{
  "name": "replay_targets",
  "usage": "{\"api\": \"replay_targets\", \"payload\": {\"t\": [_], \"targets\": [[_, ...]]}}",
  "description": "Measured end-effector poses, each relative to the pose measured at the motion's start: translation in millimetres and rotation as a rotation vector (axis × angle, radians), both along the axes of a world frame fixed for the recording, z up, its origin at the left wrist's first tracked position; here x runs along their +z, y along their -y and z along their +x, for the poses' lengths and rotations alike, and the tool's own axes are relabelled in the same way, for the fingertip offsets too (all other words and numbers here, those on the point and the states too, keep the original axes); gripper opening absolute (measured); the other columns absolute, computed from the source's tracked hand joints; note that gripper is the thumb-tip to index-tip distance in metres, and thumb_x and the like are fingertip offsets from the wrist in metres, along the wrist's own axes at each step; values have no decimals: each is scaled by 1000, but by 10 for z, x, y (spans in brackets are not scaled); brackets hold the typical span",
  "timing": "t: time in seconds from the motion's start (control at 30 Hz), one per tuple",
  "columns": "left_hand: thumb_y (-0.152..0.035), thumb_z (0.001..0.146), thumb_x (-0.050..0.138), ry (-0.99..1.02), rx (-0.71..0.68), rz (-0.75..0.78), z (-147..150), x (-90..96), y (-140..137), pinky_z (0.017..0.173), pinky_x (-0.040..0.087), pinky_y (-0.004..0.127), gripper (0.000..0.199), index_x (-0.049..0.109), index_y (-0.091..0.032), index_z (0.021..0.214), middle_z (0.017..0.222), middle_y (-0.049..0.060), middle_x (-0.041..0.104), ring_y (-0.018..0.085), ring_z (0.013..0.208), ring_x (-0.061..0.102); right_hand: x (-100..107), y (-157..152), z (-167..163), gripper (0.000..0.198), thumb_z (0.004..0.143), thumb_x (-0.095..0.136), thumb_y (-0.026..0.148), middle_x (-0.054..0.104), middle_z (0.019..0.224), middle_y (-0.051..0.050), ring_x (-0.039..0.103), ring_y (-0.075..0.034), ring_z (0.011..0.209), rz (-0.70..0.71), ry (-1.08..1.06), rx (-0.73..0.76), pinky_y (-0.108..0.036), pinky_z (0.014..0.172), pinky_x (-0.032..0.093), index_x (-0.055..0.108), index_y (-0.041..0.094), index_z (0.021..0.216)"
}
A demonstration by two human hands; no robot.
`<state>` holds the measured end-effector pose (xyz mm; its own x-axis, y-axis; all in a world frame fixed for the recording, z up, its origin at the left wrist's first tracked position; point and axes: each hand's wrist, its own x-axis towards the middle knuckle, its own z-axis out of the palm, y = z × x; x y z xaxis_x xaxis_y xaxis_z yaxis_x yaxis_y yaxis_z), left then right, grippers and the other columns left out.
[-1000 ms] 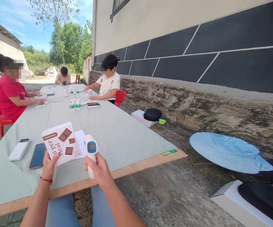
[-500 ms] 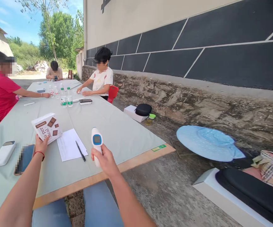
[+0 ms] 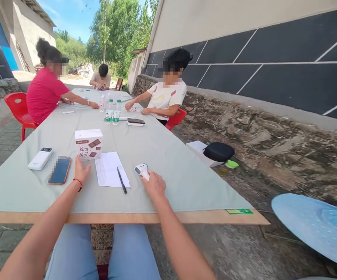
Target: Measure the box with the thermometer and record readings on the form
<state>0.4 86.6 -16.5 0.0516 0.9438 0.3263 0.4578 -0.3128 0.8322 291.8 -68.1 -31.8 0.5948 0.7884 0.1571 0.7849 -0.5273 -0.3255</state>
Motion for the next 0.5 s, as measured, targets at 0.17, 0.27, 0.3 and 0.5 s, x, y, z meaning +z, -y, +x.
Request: {"api": "replay_targets", "payload": {"t": [0.17,0.27,0.3,0.5], "targets": [[-23,73,65,82,-15,-126,100,115,-130,108,35,50,83,22,-14,143,139,21,44,34,133,41,-6,-20,-88,37,86,58,30,62,118,-19,54,-31,111,41,45,-41,-38,88,38,60,12,118],[-24,73,65,-10,-14,-66,136,51,-39,112,30,50,79,28,-13,143,144,22,38,35,138,33,35,-25,-223,34,86,56,29,60,123,-15,53,-28,114,158,26,90,-37,91,38,60,15,117],[-24,74,64,-74,-54,-26,149,11,37,112,30,50,73,34,-13,140,142,22,41,34,138,35,48,-32,-283,32,87,55,30,63,118,-13,55,-26,111,166,-21,154,-35,90,40,60,16,115],[-42,78,66,-465,-526,202,229,-239,700,114,23,53,54,54,-20,126,145,17,44,34,137,36,73,-105,-659,37,86,58,36,69,94,-7,64,-23,93,30,-175,278,-31,76,44,58,18,118]]}}
